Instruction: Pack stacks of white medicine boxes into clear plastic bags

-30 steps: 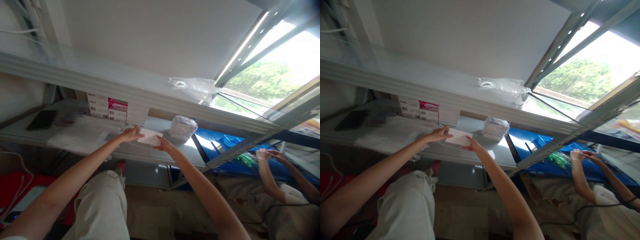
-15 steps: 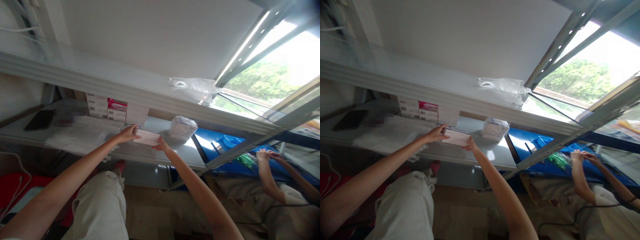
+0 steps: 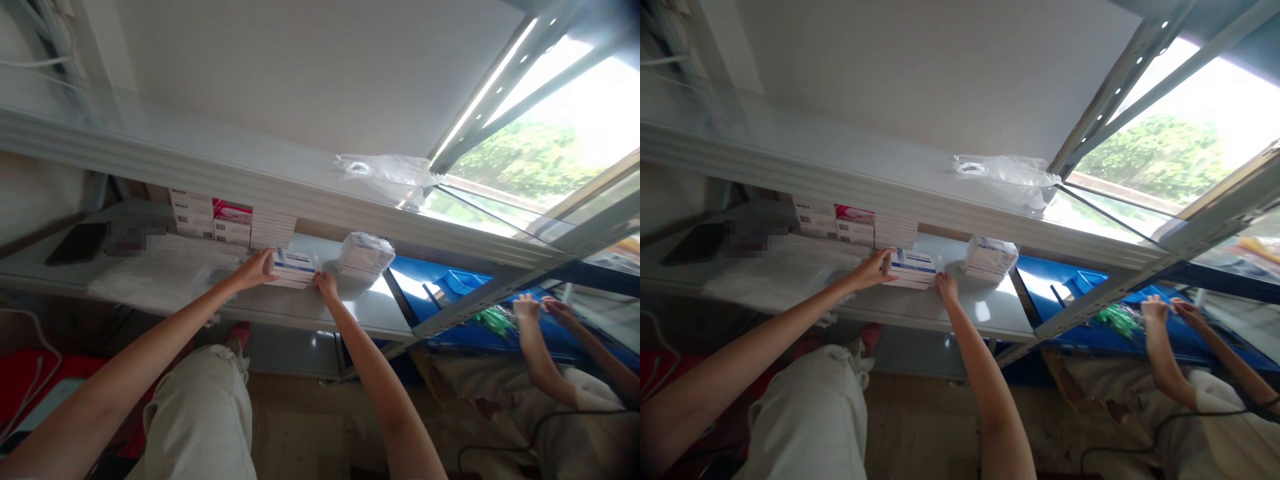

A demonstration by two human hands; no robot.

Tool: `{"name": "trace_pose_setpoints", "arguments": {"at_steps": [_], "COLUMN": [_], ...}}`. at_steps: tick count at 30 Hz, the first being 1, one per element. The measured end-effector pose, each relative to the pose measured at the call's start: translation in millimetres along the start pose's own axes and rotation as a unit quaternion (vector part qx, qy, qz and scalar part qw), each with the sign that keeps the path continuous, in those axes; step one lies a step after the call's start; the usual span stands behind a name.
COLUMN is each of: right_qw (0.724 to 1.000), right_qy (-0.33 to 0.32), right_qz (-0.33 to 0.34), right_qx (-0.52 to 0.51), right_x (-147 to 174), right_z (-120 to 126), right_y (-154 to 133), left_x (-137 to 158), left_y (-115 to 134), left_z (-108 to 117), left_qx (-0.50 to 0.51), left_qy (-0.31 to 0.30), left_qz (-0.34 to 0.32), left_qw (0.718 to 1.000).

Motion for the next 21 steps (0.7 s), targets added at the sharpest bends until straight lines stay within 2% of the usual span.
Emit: {"name": "trace_pose_setpoints", "arguments": {"at_steps": [5, 9, 16, 19, 21], "right_qw": [0.998, 0.997, 0.999, 0.997, 0.989], "right_qy": [-0.028, -0.028, 0.024, 0.055, 0.088], "right_qz": [-0.038, -0.035, -0.016, 0.002, 0.049], "right_qx": [-0.049, -0.068, 0.037, 0.061, 0.112], "right_x": [13, 28, 32, 36, 43], "right_z": [-15, -11, 16, 16, 17], "right_y": [-1, -9, -31, -42, -54], "left_x": [-4, -7, -9, -5, -4], "left_y": [-6, -13, -39, -55, -63], "left_z": [-9, -17, -35, -42, -40], "left_qx": [0.019, 0.056, 0.075, 0.095, 0.115], "left_qy": [0.031, 0.029, -0.001, -0.026, -0.004], "left_qz": [0.002, 0.001, -0.012, 0.028, 0.068], "left_qw": [0.999, 0.998, 0.997, 0.995, 0.991]}}
Point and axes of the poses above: each hand's wrist, its own x-axis away from the middle knuckle, its own z-axis out of the back of the hand, y = z × x, the point moved 5 cm from there along -x, towards the middle knuckle, and after that the axes turned 6 degrees about z, right-handed, at the moved point
